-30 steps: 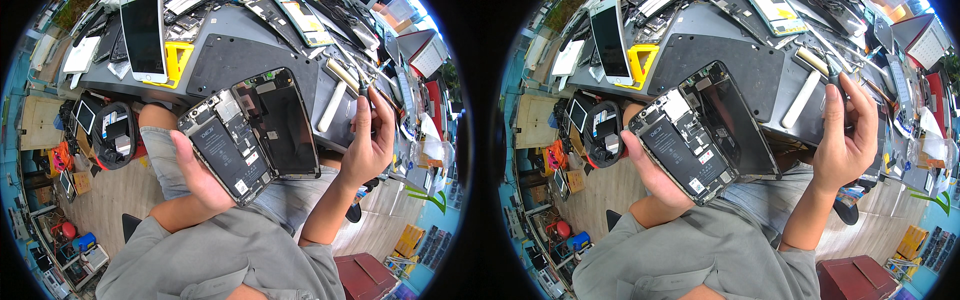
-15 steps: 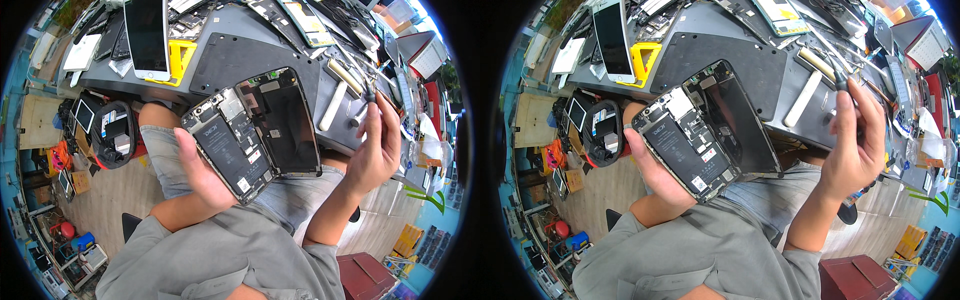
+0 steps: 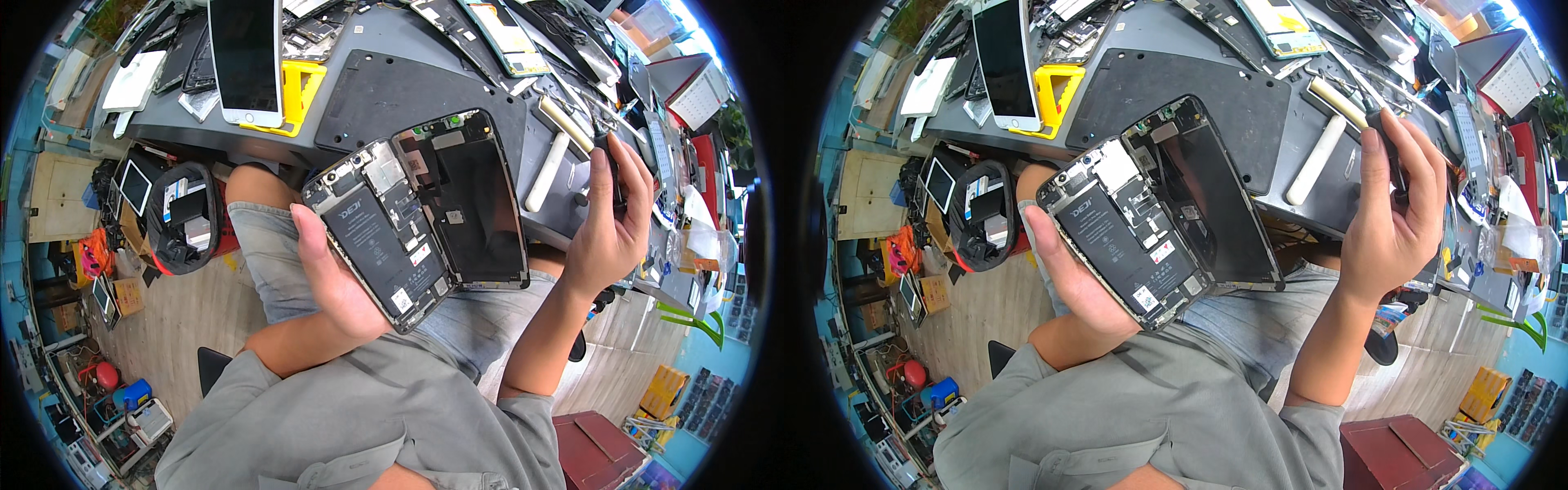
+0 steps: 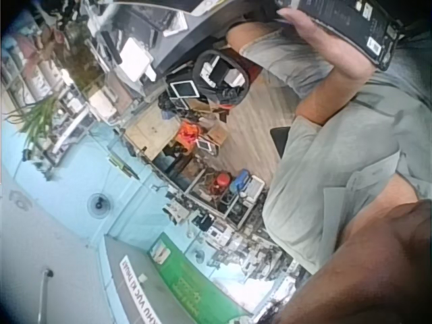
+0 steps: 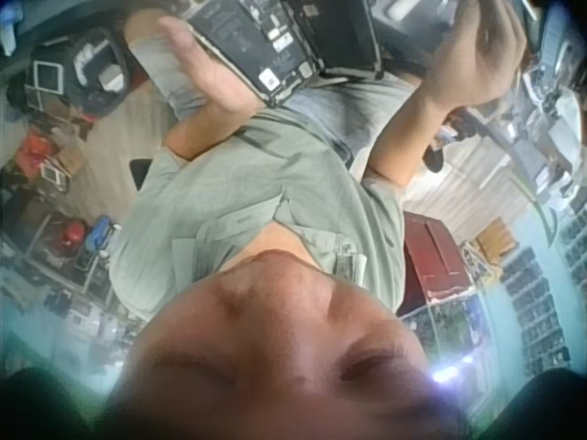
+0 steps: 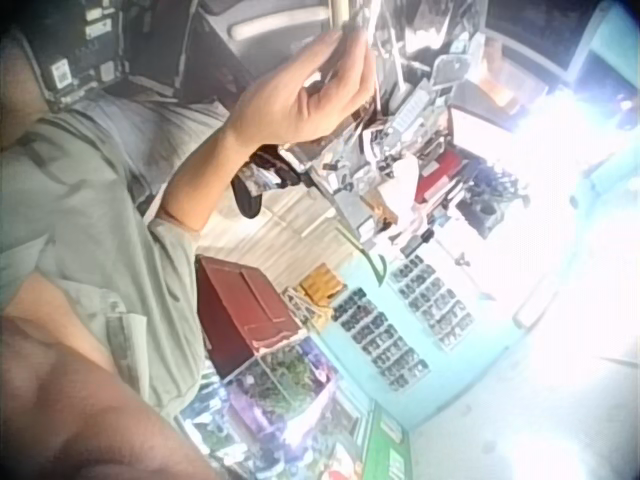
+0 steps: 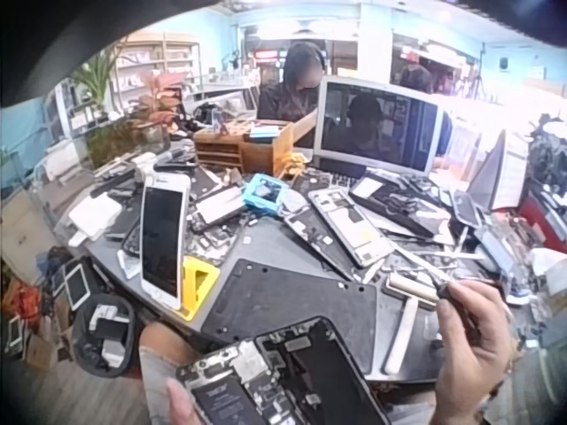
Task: The person uses a screwdriver to remove screws from the back of a smartphone, then opens the device to expose the internal components. They continue to manipulate the phone and tools while seated at a cluttered workbench.
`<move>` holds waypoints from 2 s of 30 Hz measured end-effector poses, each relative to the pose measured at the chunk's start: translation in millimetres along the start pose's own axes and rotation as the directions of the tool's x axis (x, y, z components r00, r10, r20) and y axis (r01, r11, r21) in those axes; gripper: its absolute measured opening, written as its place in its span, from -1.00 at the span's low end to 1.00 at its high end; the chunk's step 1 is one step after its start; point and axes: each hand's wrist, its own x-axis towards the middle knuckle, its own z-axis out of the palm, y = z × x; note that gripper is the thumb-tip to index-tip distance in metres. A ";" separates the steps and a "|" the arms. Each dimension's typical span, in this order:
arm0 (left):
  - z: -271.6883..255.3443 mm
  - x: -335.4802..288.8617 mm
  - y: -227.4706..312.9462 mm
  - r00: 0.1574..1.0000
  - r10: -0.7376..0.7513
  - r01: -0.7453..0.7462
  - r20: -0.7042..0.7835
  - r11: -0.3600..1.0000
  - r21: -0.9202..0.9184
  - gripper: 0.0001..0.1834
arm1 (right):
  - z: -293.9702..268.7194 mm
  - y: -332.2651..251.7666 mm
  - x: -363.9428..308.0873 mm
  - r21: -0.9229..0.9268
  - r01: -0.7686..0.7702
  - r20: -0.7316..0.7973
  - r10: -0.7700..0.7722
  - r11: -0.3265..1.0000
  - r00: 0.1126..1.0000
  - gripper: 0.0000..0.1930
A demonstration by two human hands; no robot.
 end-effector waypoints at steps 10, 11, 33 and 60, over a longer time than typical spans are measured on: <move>5.8 1.7 -5.6 0.999 0.023 -0.022 -0.031 0.999 0.031 0.07 | -4.7 5.4 -5.7 -0.040 0.034 0.017 -0.034 0.999 0.999 -0.74; 6.0 2.2 -5.6 0.999 0.023 -0.022 -0.028 0.999 0.037 0.06 | -3.8 2.7 -5.6 -0.032 0.008 0.009 -0.008 0.999 1.000 -0.75; 3.8 3.3 -6.1 0.999 0.029 -0.029 -0.014 0.998 0.052 0.07 | -3.5 2.8 -6.1 -0.026 0.014 0.003 -0.014 1.000 1.000 -0.75; 4.6 2.1 -3.7 0.999 0.014 -0.012 -0.036 0.998 0.066 0.07 | -4.2 1.4 -5.9 -0.040 0.014 0.017 -0.014 0.999 1.000 -0.74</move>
